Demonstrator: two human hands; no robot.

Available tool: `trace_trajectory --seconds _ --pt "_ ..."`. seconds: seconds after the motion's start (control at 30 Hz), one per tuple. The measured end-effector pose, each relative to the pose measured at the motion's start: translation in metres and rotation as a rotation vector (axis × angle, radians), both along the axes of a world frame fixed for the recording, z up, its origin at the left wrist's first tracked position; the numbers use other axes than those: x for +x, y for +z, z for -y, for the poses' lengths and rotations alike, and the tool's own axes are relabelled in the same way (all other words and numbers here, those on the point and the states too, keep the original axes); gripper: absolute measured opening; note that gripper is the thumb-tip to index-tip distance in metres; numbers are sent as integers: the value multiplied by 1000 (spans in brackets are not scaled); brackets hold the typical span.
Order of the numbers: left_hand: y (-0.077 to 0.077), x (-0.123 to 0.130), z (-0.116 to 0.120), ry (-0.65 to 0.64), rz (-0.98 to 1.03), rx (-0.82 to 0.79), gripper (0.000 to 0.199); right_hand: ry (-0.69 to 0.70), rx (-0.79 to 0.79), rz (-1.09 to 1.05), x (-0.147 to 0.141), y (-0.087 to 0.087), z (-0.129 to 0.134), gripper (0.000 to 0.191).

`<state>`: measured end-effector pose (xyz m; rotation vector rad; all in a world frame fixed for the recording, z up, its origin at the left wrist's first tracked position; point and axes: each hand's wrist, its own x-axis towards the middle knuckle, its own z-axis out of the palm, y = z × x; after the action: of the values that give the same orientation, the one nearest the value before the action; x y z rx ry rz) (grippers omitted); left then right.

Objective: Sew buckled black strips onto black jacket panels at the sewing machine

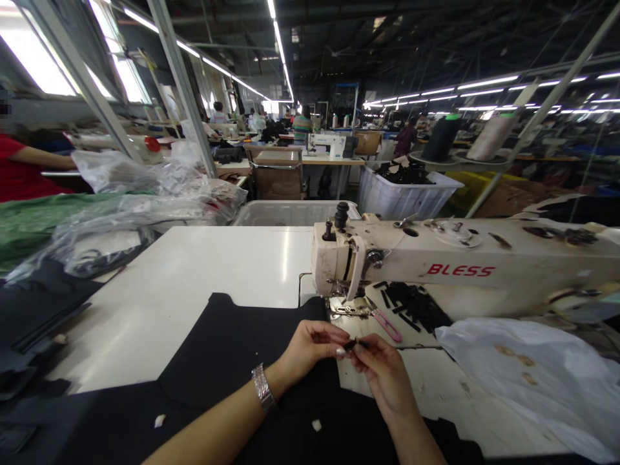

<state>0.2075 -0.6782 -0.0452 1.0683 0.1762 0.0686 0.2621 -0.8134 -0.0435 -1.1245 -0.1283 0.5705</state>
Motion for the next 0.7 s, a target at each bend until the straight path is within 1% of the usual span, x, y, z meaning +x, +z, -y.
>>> trace_trajectory --seconds 0.1,0.17,0.23,0.33,0.47,0.6,0.7 --pt "-1 0 -4 -53 27 -9 26 114 40 -7 -2 1 2 19" --pt "0 1 -6 -94 72 -10 24 155 61 -16 -4 3 2 18" --pt "1 0 -6 -109 104 -1 22 148 79 -24 -6 6 1 18" --pt "2 0 -6 -80 105 52 23 112 69 4 -8 8 1 18" --pt "2 -1 -4 -58 107 95 27 81 47 28 -6 6 1 17" --pt "3 -1 -4 -25 139 144 19 94 46 33 -3 2 2 18" --pt "3 -2 -5 -43 165 145 15 105 40 19 -3 2 2 18"
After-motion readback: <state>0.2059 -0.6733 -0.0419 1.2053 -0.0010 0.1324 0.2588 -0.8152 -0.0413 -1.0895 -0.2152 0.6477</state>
